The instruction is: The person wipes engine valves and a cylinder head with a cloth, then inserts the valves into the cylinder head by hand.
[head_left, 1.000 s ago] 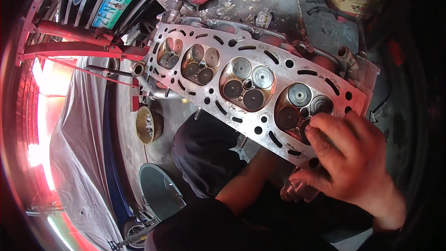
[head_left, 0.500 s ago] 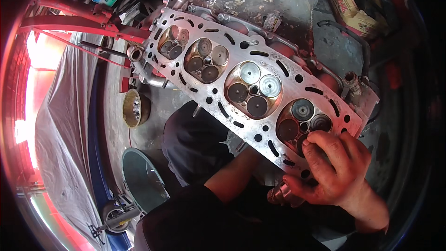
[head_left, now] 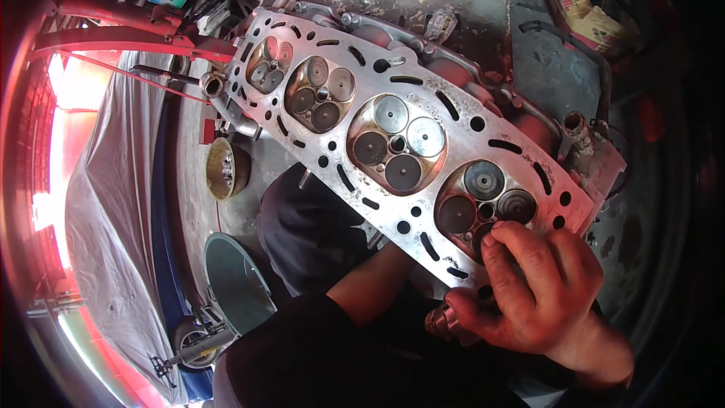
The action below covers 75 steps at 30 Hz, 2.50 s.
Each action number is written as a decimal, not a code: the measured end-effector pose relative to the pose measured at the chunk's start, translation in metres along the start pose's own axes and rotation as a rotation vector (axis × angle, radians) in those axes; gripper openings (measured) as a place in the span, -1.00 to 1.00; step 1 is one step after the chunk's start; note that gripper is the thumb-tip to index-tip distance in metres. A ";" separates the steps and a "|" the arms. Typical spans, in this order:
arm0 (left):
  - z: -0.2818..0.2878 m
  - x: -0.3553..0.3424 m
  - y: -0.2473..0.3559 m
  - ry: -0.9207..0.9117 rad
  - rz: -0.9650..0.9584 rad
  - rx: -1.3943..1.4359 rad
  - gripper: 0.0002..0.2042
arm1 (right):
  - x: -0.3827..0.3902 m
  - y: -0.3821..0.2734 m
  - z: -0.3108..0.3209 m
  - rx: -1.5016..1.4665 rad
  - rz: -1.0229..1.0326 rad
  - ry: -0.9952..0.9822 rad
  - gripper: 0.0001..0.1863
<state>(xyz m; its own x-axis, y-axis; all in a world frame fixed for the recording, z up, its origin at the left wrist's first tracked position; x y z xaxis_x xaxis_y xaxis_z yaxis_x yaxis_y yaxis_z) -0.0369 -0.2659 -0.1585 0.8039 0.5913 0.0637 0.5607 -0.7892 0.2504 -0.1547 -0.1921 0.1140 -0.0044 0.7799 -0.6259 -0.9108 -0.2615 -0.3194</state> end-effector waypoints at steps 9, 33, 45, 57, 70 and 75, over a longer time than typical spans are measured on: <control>0.005 0.009 0.006 0.042 -0.024 -0.025 -0.59 | 0.002 0.000 -0.002 0.009 -0.010 -0.042 -0.52; 0.007 -0.019 -0.017 -0.018 -0.001 0.077 -0.60 | 0.002 -0.003 -0.003 0.069 -0.023 -0.048 -0.46; -0.016 -0.024 -0.068 -0.086 0.212 0.292 -0.60 | -0.004 0.002 -0.001 -0.084 -0.501 0.015 -0.76; -0.031 -0.016 -0.085 0.023 0.358 0.422 -0.49 | -0.020 0.031 -0.005 0.173 -0.883 -0.333 0.22; -0.024 -0.023 -0.106 -0.093 0.438 0.587 -0.35 | -0.016 0.046 -0.014 -0.077 -1.151 -0.362 0.25; -0.019 -0.024 -0.113 -0.130 0.443 0.764 -0.39 | -0.018 0.044 -0.019 -0.120 -1.173 -0.349 0.28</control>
<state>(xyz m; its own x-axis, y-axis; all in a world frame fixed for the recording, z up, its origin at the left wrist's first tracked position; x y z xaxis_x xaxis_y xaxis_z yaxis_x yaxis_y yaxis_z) -0.1228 -0.1878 -0.1700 0.9683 0.2190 -0.1202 0.1348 -0.8631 -0.4867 -0.1869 -0.2286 0.0979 0.6648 0.6833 0.3020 -0.3939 0.6641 -0.6355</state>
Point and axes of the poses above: each hand's wrist, its own x-axis away from the middle knuckle, its own z-axis out of the back of the hand, y = z × x, the point moved 7 cm from there along -x, towards the middle knuckle, and after that the axes turned 9 degrees about y, right-handed, at the moved point
